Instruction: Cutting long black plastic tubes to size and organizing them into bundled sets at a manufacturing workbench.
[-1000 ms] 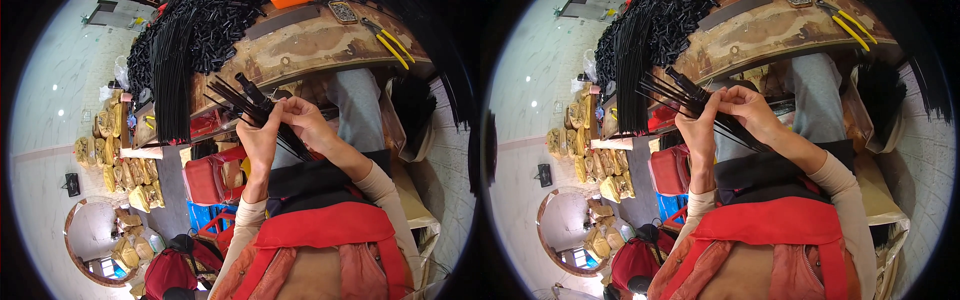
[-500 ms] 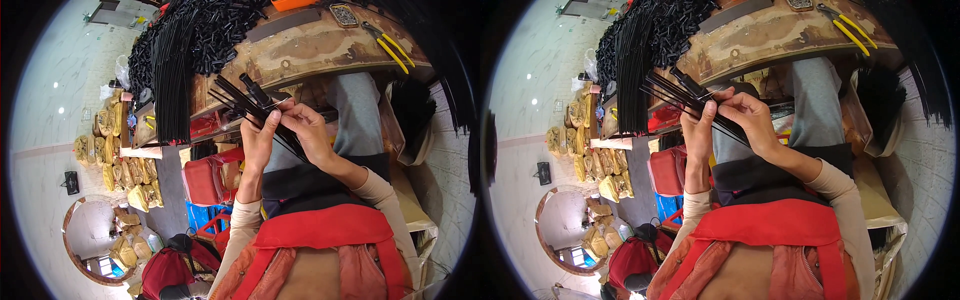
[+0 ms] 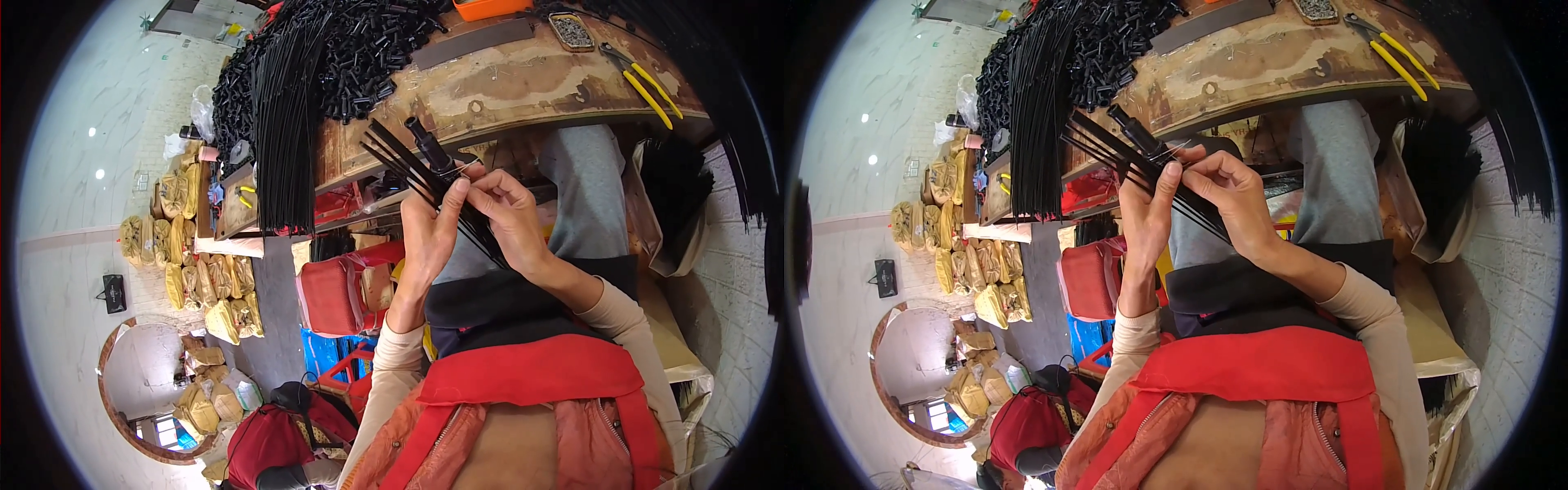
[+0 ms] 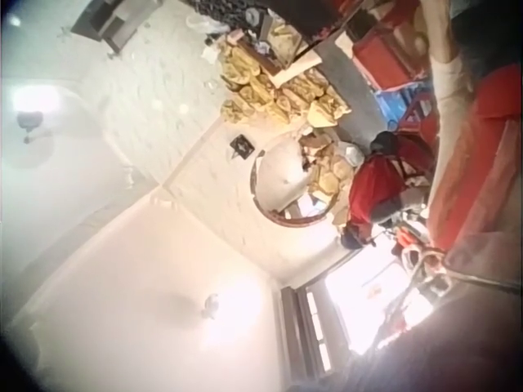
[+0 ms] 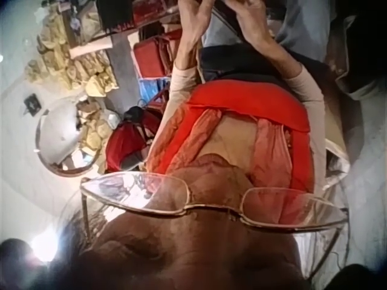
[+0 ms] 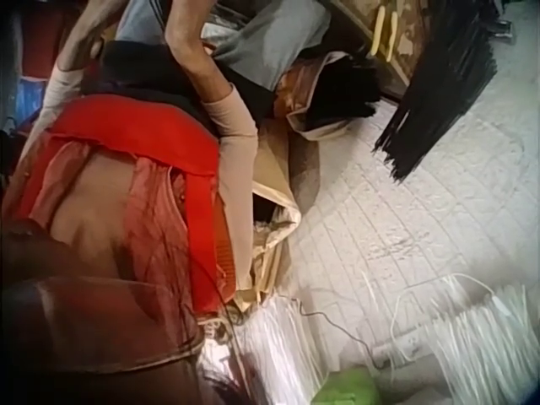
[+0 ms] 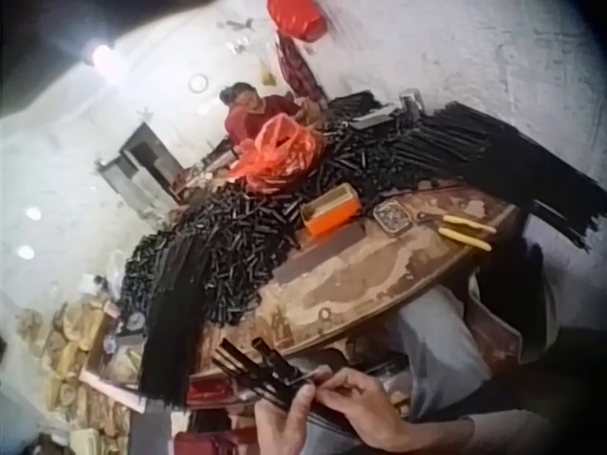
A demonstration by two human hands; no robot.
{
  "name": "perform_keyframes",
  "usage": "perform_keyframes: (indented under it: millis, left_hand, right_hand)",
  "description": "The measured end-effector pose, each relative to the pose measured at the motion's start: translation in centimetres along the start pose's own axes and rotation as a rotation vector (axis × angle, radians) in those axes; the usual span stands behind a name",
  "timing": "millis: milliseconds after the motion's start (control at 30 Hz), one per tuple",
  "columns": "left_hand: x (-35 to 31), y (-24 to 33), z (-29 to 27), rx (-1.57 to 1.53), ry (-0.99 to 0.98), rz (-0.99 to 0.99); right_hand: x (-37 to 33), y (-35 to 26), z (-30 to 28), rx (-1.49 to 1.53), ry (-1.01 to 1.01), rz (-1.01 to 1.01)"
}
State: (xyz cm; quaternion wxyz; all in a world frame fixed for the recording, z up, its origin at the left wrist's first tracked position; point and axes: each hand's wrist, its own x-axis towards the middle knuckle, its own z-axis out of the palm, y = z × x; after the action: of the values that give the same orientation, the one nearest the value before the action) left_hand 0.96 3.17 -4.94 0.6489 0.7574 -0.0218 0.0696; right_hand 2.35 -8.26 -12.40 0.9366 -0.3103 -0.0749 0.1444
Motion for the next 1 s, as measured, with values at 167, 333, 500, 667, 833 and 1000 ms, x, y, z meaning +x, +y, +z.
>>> perform_keyframes:
  millis: [167,333,500,667,833,1000]
  left_hand:
    - [0.2,0.3,-0.2,0.069,-0.049,-0.002]
    - [0.3,0.5,-0.3,0.141,-0.068,0.014]
    - [0.5,0.4,-0.3,0.179,-0.093,-0.003]
    - [0.5,-0.1,0.0,-0.014,0.019,0.003]
    - [1.1,-1.6,-1.0,-0.360,-0.002,-0.156]
    - [1.4,-1.6,-1.1,-0.444,-0.013,-0.214]
  right_hand:
    - [0.3,-0.3,0.1,0.007,-0.015,0.010]
    - [0.6,-0.5,-0.1,-0.024,-0.033,0.002]
    - [0.5,-1.2,0.2,-0.053,-0.034,-0.021]
    - [0.5,-2.0,0.3,-0.097,-0.052,-0.031]
    - [0.3,-1.8,0.2,-0.201,-0.012,-0.021]
    - [0.5,-1.9,0.3,-0.222,-0.015,-0.034]
